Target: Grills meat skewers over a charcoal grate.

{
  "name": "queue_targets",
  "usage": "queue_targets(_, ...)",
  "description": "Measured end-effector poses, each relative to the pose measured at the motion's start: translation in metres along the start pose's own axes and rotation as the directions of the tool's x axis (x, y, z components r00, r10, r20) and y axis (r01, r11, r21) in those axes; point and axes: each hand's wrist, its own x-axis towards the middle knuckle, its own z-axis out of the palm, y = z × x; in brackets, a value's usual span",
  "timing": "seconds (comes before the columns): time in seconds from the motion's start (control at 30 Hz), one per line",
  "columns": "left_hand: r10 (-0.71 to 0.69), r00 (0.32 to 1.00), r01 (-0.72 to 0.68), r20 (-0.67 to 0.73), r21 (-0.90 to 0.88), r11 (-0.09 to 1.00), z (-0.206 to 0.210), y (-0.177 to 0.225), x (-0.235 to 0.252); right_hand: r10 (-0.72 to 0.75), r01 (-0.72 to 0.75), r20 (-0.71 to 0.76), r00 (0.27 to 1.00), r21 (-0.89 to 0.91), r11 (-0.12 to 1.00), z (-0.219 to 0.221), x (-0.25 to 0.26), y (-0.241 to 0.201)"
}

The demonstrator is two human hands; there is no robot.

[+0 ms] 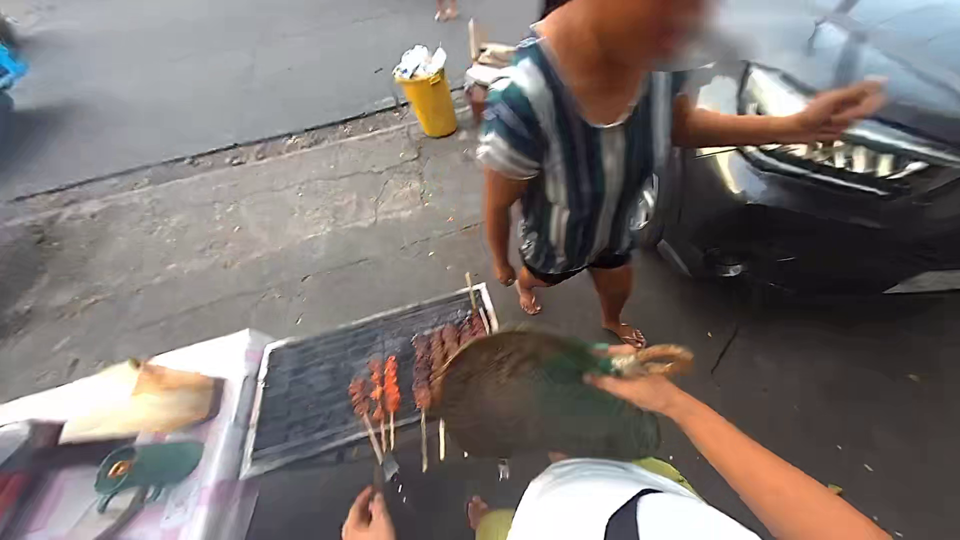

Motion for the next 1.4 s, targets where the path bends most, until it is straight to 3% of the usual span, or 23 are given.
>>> queue_targets(0.03, 0.102, 0.994, -0.104, -0.04, -0.038, 0.994, 0.0, -0.009, 0.009, -0.019, 0.016, -0.091, 0.996, -0.03, 0.999, 0.0, 0.002, 0.005)
queue_targets(0.07, 0.109, 0.993, -0.11, -0.038, -0.037, 0.993, -0.004, -0.003, 0.014, -0.028, 0.01, -0.168, 0.985, -0.107, 0.994, 0.002, 0.004, 0.008)
queue_targets(0.13, 0.014, 0.999, -0.016, -0.035, -0.046, 0.999, -0.01, 0.023, 0.02, -0.075, 0.039, -0.147, 0.986, -0.233, 0.972, 0.009, 0.006, 0.013)
queue_targets(0.23, -0.098, 0.995, 0.096, -0.012, -0.134, 0.986, -0.008, 0.038, 0.038, -0.026, 0.028, 0.016, 1.0, -0.145, 0.989, 0.009, 0.001, 0.012)
queue_targets(0.3, -0.16, 0.984, 0.17, 0.075, -0.154, 0.973, -0.001, 0.037, 0.05, 0.056, -0.06, -0.04, 0.998, -0.121, 0.991, 0.001, 0.002, 0.01)
queue_targets(0.4, -0.288, 0.928, 0.353, 0.238, -0.303, 0.885, 0.011, 0.048, 0.064, 0.08, -0.144, -0.242, 0.967, -0.259, 0.955, 0.005, 0.011, 0.015)
queue_targets(0.47, -0.332, 0.885, 0.448, 0.326, -0.406, 0.796, 0.015, 0.064, 0.07, 0.052, -0.105, -0.174, 0.983, -0.309, 0.945, 0.006, 0.014, 0.017)
queue_targets(0.57, -0.339, 0.881, 0.463, 0.331, -0.447, 0.766, 0.024, 0.061, 0.077, 0.052, -0.053, -0.011, 0.999, -0.165, 0.985, -0.002, 0.009, 0.018)
queue_targets(0.63, -0.333, 0.882, 0.459, 0.334, -0.448, 0.767, 0.031, 0.059, 0.085, 0.07, -0.08, -0.081, 0.994, -0.122, 0.989, -0.006, 0.014, 0.019)
queue_targets(0.73, -0.325, 0.879, 0.461, 0.349, -0.448, 0.766, 0.035, 0.055, 0.088, 0.14, -0.208, -0.233, 0.963, -0.302, 0.93, 0.003, 0.018, 0.012)
queue_targets(0.8, -0.307, 0.88, 0.455, 0.362, -0.457, 0.765, 0.036, 0.054, 0.088, 0.101, -0.15, -0.155, 0.983, -0.348, 0.926, 0.007, 0.017, 0.012)
queue_targets(0.9, -0.266, 0.872, 0.448, 0.412, -0.446, 0.775, 0.038, 0.053, 0.084, 0.054, -0.054, -0.005, 0.999, -0.102, 0.993, 0.003, 0.014, 0.013)
queue_targets(0.97, -0.233, 0.872, 0.414, 0.43, -0.396, 0.82, 0.039, 0.051, 0.083, 0.111, -0.11, -0.028, 0.993, 0.025, 0.994, 0.0, 0.013, 0.013)
queue_targets(1.03, -0.196, 0.894, 0.325, 0.403, -0.284, 0.902, 0.038, 0.05, 0.085, 0.2, -0.199, -0.112, 0.973, 0.022, 0.98, -0.003, 0.014, 0.014)
queue_targets(1.1, -0.114, 0.922, 0.141, 0.369, -0.048, 0.989, 0.033, 0.049, 0.089, 0.231, -0.251, -0.21, 0.95, -0.076, 0.965, -0.006, 0.019, 0.016)
queue_targets(1.2, -0.037, 0.934, -0.082, 0.354, 0.315, 0.945, 0.02, 0.057, 0.09, 0.205, -0.292, -0.334, 0.92, -0.237, 0.927, -0.004, 0.023, 0.009)
queue_targets(1.27, -0.056, 0.936, -0.129, 0.347, 0.486, 0.865, 0.015, 0.066, 0.087, 0.103, -0.173, -0.241, 0.965, -0.294, 0.94, -0.002, 0.021, 0.006)
queue_targets(1.33, -0.069, 0.935, -0.151, 0.348, 0.567, 0.81, 0.015, 0.069, 0.086, 0.071, -0.079, -0.066, 0.995, -0.136, 0.987, -0.007, 0.022, 0.009)
queue_targets(1.4, -0.049, 0.944, -0.159, 0.326, 0.581, 0.799, 0.015, 0.067, 0.084, 0.11, -0.111, -0.052, 0.993, -0.019, 0.994, -0.013, 0.026, 0.016)
